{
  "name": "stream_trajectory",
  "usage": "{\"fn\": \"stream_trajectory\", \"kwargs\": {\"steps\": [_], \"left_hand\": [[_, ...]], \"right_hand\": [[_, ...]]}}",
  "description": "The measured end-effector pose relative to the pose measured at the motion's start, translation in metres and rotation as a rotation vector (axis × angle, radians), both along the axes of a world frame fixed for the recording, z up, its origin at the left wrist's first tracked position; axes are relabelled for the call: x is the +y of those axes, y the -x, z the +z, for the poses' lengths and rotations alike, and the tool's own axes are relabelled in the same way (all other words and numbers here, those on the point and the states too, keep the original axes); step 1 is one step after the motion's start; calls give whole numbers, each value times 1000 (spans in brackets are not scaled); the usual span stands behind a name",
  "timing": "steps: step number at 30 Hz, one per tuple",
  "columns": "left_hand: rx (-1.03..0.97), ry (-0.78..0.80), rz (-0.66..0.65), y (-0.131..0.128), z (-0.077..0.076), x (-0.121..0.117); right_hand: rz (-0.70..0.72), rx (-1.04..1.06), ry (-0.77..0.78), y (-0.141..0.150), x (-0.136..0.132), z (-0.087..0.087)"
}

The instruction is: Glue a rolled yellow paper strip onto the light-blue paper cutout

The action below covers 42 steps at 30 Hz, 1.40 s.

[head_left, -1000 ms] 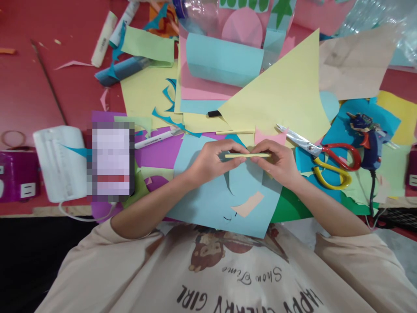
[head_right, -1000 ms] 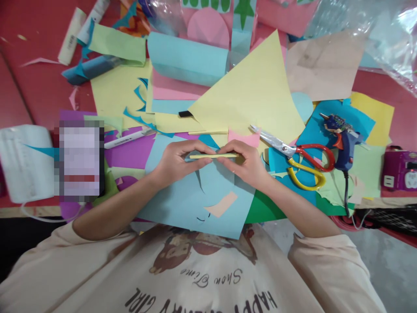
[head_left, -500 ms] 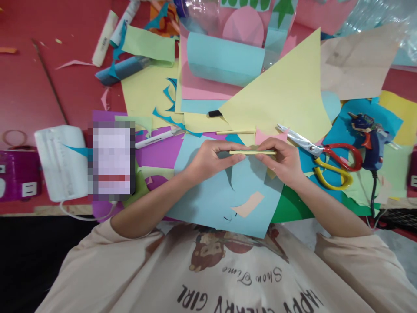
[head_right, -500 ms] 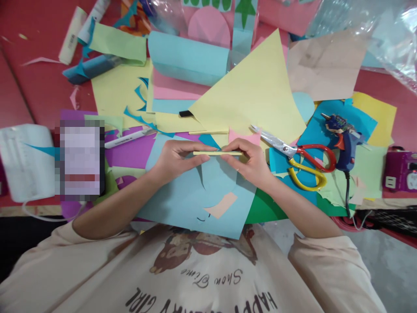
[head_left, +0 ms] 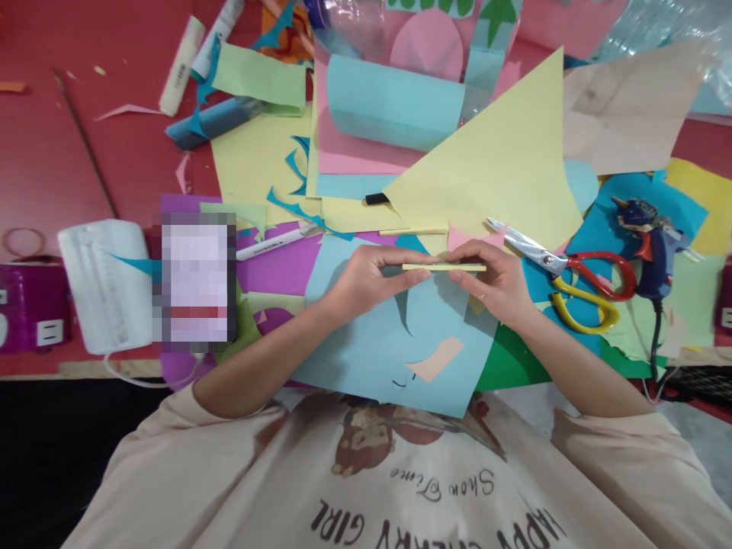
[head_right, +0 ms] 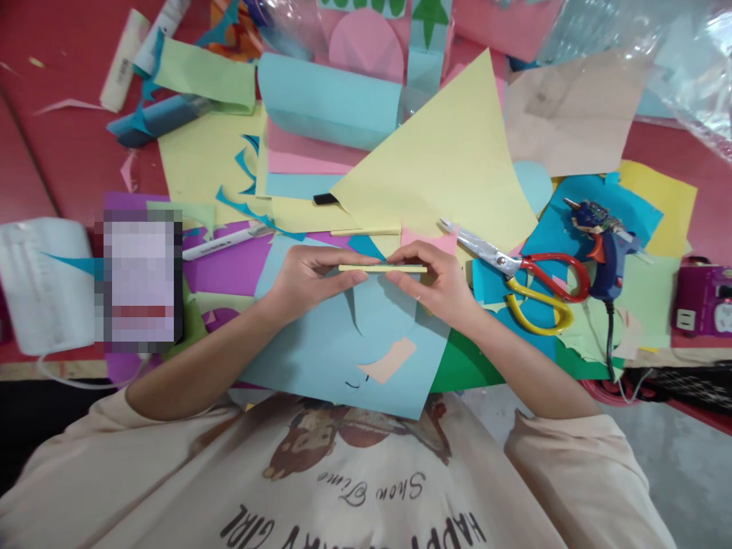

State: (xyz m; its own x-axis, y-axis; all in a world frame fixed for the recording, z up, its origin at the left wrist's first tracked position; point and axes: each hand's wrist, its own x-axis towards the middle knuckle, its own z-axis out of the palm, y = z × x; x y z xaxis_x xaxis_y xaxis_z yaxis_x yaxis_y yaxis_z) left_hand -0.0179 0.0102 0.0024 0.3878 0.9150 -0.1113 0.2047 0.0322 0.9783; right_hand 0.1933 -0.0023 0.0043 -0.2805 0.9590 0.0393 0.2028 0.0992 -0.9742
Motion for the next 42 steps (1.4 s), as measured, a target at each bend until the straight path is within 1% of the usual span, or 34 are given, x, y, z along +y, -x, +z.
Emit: {"fn": "stream_trajectory", "kwargs": {"steps": [4, 11, 17, 23, 33, 37, 42], "left_hand": [[-7, -9, -8, 1, -2, 0], [-5, -24, -26, 0, 2, 0], [-5, 5, -38, 0, 3, -1], [9, 0, -46, 0, 4, 0], [-80, 32, -66, 1, 2, 0], [-133, 20, -103, 0, 1, 2], [-238, 52, -170, 1, 7, 5]], "right_hand": [[-7, -1, 30, 1, 1, 1], [-26, -11, 9, 2, 1, 5], [-12, -18, 12, 1, 0, 6], [-5, -18, 15, 0, 1, 7], [29, 9, -29, 0, 2, 7], [23, 14, -39, 0, 3, 8], [-1, -1, -37, 0, 3, 8]]}}
